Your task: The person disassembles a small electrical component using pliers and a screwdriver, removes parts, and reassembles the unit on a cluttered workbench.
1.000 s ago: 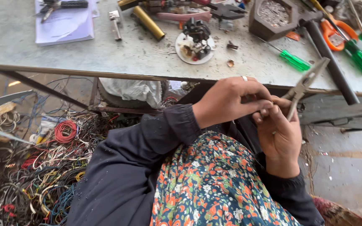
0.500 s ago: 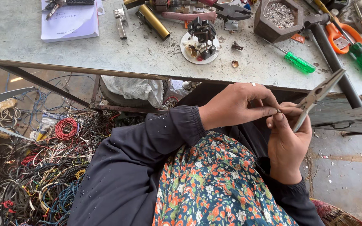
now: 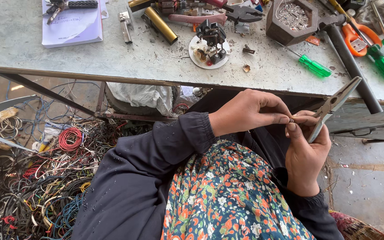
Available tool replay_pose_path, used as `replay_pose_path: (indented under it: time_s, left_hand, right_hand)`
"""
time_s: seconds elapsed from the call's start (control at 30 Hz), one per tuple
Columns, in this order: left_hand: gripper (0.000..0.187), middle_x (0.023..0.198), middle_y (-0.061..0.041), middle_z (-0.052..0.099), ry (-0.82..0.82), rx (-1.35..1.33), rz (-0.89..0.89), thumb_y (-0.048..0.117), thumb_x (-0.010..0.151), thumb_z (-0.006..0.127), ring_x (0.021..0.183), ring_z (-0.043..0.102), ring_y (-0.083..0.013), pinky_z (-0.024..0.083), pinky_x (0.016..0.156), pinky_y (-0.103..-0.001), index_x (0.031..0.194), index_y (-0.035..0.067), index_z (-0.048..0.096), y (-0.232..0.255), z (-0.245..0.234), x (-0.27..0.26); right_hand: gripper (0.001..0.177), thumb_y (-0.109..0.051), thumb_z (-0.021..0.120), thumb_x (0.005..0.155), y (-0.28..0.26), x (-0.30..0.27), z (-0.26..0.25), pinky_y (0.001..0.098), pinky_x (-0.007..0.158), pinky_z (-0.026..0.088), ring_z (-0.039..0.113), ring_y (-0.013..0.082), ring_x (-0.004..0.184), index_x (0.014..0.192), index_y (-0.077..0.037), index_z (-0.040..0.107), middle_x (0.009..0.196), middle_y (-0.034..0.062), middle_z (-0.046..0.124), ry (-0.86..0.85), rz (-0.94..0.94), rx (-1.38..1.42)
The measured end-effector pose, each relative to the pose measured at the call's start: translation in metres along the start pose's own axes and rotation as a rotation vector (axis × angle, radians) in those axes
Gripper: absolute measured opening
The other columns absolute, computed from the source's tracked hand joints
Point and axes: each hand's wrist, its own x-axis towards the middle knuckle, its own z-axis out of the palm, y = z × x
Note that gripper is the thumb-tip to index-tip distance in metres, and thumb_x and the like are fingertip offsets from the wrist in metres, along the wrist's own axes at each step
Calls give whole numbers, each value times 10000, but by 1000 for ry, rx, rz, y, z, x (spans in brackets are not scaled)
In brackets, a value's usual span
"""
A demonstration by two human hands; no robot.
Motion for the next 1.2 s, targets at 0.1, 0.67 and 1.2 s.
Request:
replay_pose_path:
  time_s: [0.1, 0.67, 1.2]
  left_hand:
    - [190, 970, -34, 793, -19, -75, -17, 176, 953, 759, 917, 724, -81, 592, 848, -261, 1093, 48, 763, -4, 2, 0]
    - [149, 972, -11, 764, 78, -174, -25, 150, 974, 746, 873, 711, -50, 586, 790, -227, 1086, 53, 737, -11, 5, 1]
    - [203, 1061, 12, 726, 151, -418, -27, 146, 1048, 700, 909, 659, -38, 548, 802, -198, 1210, 23, 692, -17, 3, 1]
  right_hand:
    - [140, 84, 711, 1020, -1, -1, -2, 230, 793, 486, 603, 113, 900, 1137, 47, 643, 1133, 119, 625, -14, -14, 23]
    - [295, -90, 630, 1071, -10, -18, -10, 278, 1028, 451, 546, 136, 1165, 1336, 38, 646, 1304, 61, 571, -125, 42, -306]
    - [460, -202, 633, 1031, -10, -22, -2, 298, 1042, 422, 509, 171, 1235, 1448, -12, 591, 1438, 91, 537, -255, 10, -559]
